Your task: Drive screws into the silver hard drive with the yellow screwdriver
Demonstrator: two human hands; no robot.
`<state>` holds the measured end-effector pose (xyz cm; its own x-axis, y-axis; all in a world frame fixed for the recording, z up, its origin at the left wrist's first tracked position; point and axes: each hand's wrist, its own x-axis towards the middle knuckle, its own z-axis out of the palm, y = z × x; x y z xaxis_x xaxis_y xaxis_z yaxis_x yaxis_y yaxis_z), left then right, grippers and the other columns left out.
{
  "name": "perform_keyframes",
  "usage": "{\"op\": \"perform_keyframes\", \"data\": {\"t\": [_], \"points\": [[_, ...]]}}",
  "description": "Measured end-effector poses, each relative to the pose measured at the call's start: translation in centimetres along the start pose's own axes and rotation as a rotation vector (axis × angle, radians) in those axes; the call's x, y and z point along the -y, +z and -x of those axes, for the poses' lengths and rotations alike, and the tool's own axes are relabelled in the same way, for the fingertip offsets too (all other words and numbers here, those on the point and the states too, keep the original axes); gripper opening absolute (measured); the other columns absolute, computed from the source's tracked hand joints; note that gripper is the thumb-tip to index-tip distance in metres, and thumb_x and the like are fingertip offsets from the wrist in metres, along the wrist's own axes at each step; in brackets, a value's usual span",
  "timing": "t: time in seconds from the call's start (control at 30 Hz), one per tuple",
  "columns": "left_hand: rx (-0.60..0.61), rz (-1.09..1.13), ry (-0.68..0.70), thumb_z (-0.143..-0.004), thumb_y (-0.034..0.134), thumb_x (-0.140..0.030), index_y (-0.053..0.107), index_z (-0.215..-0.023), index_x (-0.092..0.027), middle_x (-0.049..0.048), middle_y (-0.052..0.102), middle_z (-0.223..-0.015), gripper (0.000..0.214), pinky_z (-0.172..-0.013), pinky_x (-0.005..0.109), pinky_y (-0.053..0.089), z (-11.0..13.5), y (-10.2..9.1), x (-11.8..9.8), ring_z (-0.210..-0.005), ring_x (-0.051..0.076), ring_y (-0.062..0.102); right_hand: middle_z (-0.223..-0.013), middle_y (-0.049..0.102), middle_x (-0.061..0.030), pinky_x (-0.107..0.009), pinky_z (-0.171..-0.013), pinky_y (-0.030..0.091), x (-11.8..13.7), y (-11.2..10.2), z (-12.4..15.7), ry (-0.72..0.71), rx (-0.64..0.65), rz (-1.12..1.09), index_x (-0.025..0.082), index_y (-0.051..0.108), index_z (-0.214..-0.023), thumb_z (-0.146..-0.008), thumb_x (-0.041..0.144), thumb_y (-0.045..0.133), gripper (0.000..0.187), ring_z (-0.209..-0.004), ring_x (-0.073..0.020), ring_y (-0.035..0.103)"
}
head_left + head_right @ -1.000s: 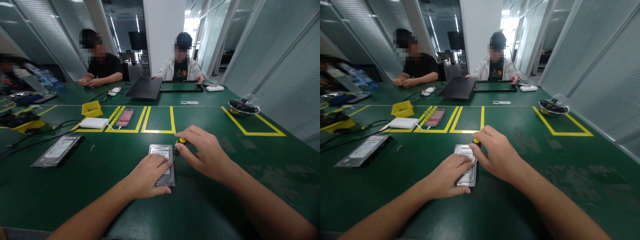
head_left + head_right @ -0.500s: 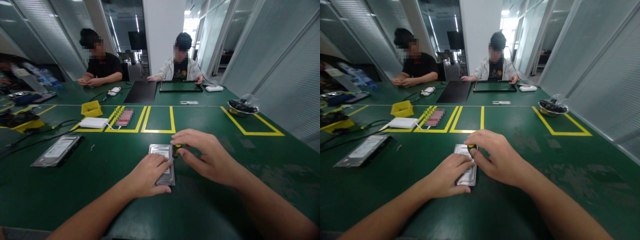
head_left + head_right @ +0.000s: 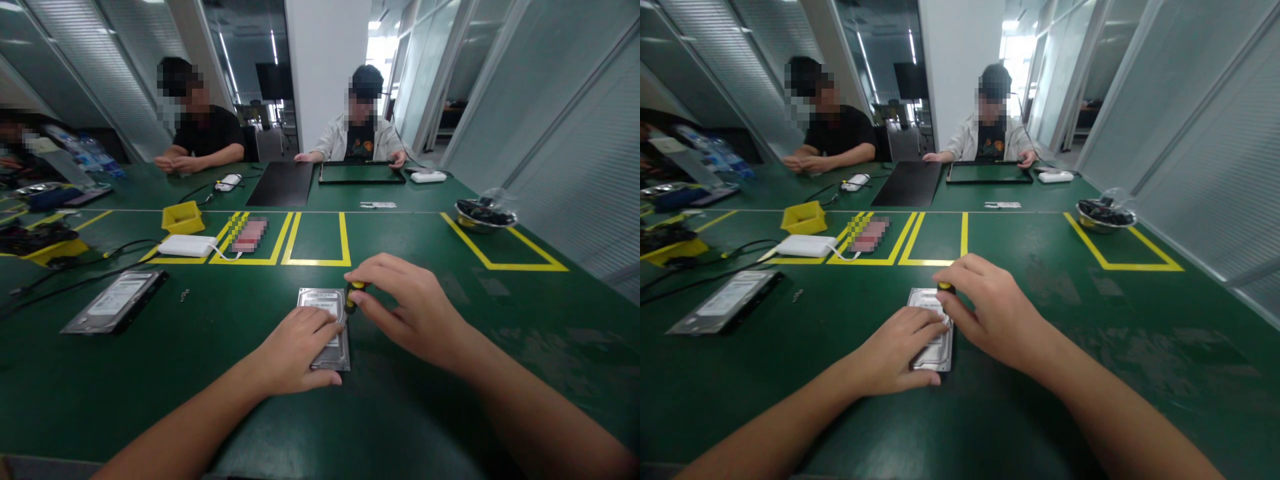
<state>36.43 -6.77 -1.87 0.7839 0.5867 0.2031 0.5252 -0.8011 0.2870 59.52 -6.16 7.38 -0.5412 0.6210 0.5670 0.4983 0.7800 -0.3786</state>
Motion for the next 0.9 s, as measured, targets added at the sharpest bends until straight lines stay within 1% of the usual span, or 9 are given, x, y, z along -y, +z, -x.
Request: {"op": "perform_keyframes", "data": {"t": [0.13, 0.3, 0.43, 0.63, 0.9], "points": [[0.003, 0.005, 0.002, -0.081, 0.061, -0.067, 0.052, -0.131, -0.019, 0.0128, 0.058, -0.125, 0.070, -0.100, 0.049, 0.040, 0.0, 0.0, 0.0, -0.115, 0.032, 0.052, -0.100, 0.063, -0.0061, -0.029, -0.080, 0.047, -0.3, 0.3, -0.1, 0.023, -0.027, 0.042, 0.015, 0.063, -0.106, -0.095, 0.021, 0.058, 0.014, -0.091, -0.0165, 0.057], [0.002, 0.006, -0.003, -0.081, 0.061, -0.067, 0.052, -0.131, -0.019, 0.0126, 0.058, -0.125, 0.069, -0.099, 0.049, 0.041, 0.0, 0.0, 0.0, -0.115, 0.032, 0.052, -0.099, 0.061, -0.0058, -0.028, -0.080, 0.048, -0.7, 1.3, 0.0, 0.019, -0.091, 0.048, 0.015, 0.064, -0.107, -0.092, 0.024, 0.064, 0.018, -0.090, -0.0156, 0.057], [0.003, 0.009, -0.005, -0.081, 0.061, -0.067, 0.052, -0.131, -0.020, 0.0124, 0.057, -0.125, 0.070, -0.099, 0.049, 0.041, 0.0, 0.1, 0.1, -0.115, 0.032, 0.052, -0.096, 0.059, -0.0054, -0.027, -0.078, 0.048, -0.9, 1.8, -0.1, 0.015, -0.153, 0.031, 0.017, 0.065, -0.105, -0.093, 0.025, 0.063, 0.015, -0.088, -0.0152, 0.057], [0.017, 0.005, -0.002, -0.081, 0.061, -0.066, 0.051, -0.132, -0.019, 0.0133, 0.057, -0.126, 0.071, -0.099, 0.050, 0.041, 0.0, 0.0, 0.2, -0.115, 0.033, 0.052, -0.100, 0.063, -0.0060, -0.031, -0.082, 0.048, -0.6, 1.1, -0.1, 0.013, -0.088, -0.040, 0.016, 0.067, -0.105, -0.093, 0.021, 0.059, 0.015, -0.093, -0.0167, 0.058], [0.019, 0.003, -0.003, -0.080, 0.062, -0.066, 0.051, -0.132, -0.019, 0.0125, 0.057, -0.127, 0.071, -0.100, 0.049, 0.040, 0.0, 0.0, 0.1, -0.115, 0.032, 0.052, -0.101, 0.065, -0.0058, -0.030, -0.082, 0.049, -0.8, 0.9, -0.3, 0.000, -0.076, -0.044, 0.016, 0.067, -0.107, -0.093, 0.020, 0.059, 0.016, -0.093, -0.0165, 0.059]]}}
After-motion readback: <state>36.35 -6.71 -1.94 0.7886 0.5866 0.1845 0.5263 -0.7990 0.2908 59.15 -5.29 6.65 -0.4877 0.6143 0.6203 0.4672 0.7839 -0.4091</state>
